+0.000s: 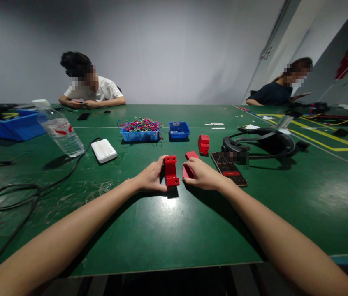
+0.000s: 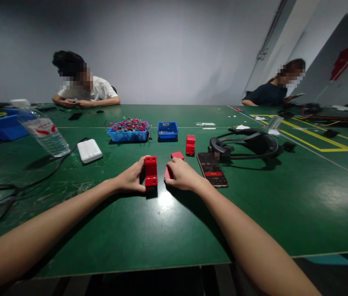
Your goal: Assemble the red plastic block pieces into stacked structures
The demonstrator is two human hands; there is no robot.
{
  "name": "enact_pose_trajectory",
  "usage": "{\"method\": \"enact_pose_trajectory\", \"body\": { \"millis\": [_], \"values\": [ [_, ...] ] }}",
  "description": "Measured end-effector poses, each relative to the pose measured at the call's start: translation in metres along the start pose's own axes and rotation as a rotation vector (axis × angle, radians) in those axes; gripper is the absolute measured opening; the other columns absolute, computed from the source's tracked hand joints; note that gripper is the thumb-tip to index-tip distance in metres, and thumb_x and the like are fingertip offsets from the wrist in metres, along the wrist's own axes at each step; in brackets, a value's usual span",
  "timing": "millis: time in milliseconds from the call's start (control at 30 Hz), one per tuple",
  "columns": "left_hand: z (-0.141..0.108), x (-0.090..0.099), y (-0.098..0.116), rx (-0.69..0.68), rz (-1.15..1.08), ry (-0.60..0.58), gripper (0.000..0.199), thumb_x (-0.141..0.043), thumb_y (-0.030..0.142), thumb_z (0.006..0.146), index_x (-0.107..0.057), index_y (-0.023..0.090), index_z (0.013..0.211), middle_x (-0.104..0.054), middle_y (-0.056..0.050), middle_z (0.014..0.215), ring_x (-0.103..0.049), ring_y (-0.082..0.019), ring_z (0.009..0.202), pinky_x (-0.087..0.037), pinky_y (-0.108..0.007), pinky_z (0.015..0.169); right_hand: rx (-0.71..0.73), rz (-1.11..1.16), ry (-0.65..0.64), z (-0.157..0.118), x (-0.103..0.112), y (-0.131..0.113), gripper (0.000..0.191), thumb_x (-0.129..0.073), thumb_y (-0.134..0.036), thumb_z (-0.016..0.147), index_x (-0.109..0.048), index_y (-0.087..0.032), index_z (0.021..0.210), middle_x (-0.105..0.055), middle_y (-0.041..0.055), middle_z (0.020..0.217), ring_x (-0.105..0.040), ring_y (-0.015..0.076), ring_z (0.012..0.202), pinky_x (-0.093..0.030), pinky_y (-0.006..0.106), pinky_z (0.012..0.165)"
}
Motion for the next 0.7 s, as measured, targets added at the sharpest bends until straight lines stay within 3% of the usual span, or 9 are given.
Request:
{"method": "enact_pose_trajectory", "body": {
  "millis": [167,233,300,367,433,500,600,700],
  "values": [
    [0.000,0.000,-0.001,-0.014,-0.019,0.008,0.102,-0.078,0.043,0.062,-0.020,0.015,0.141,-0.054,-0.017,0.126,-0.059,-0.034,0.112,-0.045,-0.051,0.100,0.030,0.146,0.154,0.003,-0.009,-0.001,0.047,-0.057,-0.027,0.088,-0.050,-0.013,0.132,-0.057,0.0179,0.119,-0.056,0.0277,0.110,-0.045,0.042,0.095],
    [-0.001,0.000,-0.002,-0.013,-0.029,0.013,0.101,-0.078,0.044,0.062,-0.021,0.015,0.141,-0.057,-0.016,0.123,-0.060,-0.034,0.111,-0.045,-0.051,0.099,0.017,0.322,0.230,0.007,-0.010,0.001,0.039,-0.052,-0.028,0.092,-0.052,-0.017,0.129,-0.060,0.0130,0.113,-0.059,0.0236,0.103,-0.046,0.040,0.092],
    [-0.001,0.000,-0.003,-0.010,-0.026,0.014,0.102,-0.078,0.044,0.062,-0.021,0.014,0.141,-0.058,-0.016,0.120,-0.060,-0.034,0.110,-0.046,-0.051,0.098,-0.074,0.568,0.303,0.011,-0.008,0.005,0.028,-0.048,-0.029,0.094,-0.055,-0.020,0.119,-0.064,0.0061,0.096,-0.061,0.0190,0.088,-0.050,0.035,0.083],
    [-0.002,0.001,-0.003,-0.011,-0.024,0.012,0.102,-0.078,0.044,0.061,-0.021,0.014,0.141,-0.059,-0.015,0.118,-0.060,-0.034,0.109,-0.046,-0.051,0.098,-0.253,0.908,0.352,0.013,-0.008,0.009,0.019,-0.045,-0.031,0.096,-0.056,-0.022,0.109,-0.063,0.0008,0.082,-0.061,0.0152,0.073,-0.052,0.030,0.070],
    [-0.002,0.002,-0.002,-0.014,-0.035,0.012,0.102,-0.078,0.044,0.062,-0.021,0.015,0.140,-0.059,-0.014,0.116,-0.061,-0.034,0.108,-0.047,-0.050,0.097,-0.462,1.293,0.358,0.013,-0.010,0.010,0.017,-0.040,-0.030,0.098,-0.055,-0.022,0.101,-0.064,-0.0003,0.079,-0.062,0.0128,0.063,-0.051,0.025,0.058],
    [-0.001,0.003,0.001,-0.019,-0.054,0.014,0.099,-0.078,0.044,0.062,-0.023,0.015,0.139,-0.060,-0.014,0.116,-0.062,-0.033,0.108,-0.048,-0.050,0.096,-0.586,1.540,0.326,0.012,-0.011,0.006,0.019,-0.038,-0.027,0.099,-0.055,-0.020,0.099,-0.067,0.0023,0.076,-0.066,0.0133,0.059,-0.048,0.021,0.047],
    [0.000,0.004,0.005,-0.017,-0.070,0.015,0.096,-0.078,0.045,0.063,-0.026,0.014,0.137,-0.058,-0.016,0.120,-0.061,-0.035,0.110,-0.048,-0.051,0.097,-0.666,1.665,0.321,0.011,-0.011,0.002,0.023,-0.035,-0.024,0.101,-0.056,-0.016,0.097,-0.070,0.0071,0.075,-0.069,0.0146,0.055,-0.037,0.015,0.035],
    [0.000,0.004,0.006,-0.016,-0.072,0.010,0.096,-0.078,0.045,0.063,-0.026,0.014,0.137,-0.058,-0.016,0.122,-0.061,-0.035,0.111,-0.047,-0.051,0.098,-0.646,1.691,0.345,0.011,-0.013,0.003,0.023,-0.036,-0.024,0.102,-0.056,-0.015,0.096,-0.072,0.0089,0.077,-0.071,0.0159,0.056,-0.036,0.014,0.032]
  ]
}}
Point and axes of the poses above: each hand's wrist, its own z-axis towards the middle knuckle, its own x-axis out of the back of the hand, y = z × x, the point moved 4 cm from there along z, towards the middle knuckle
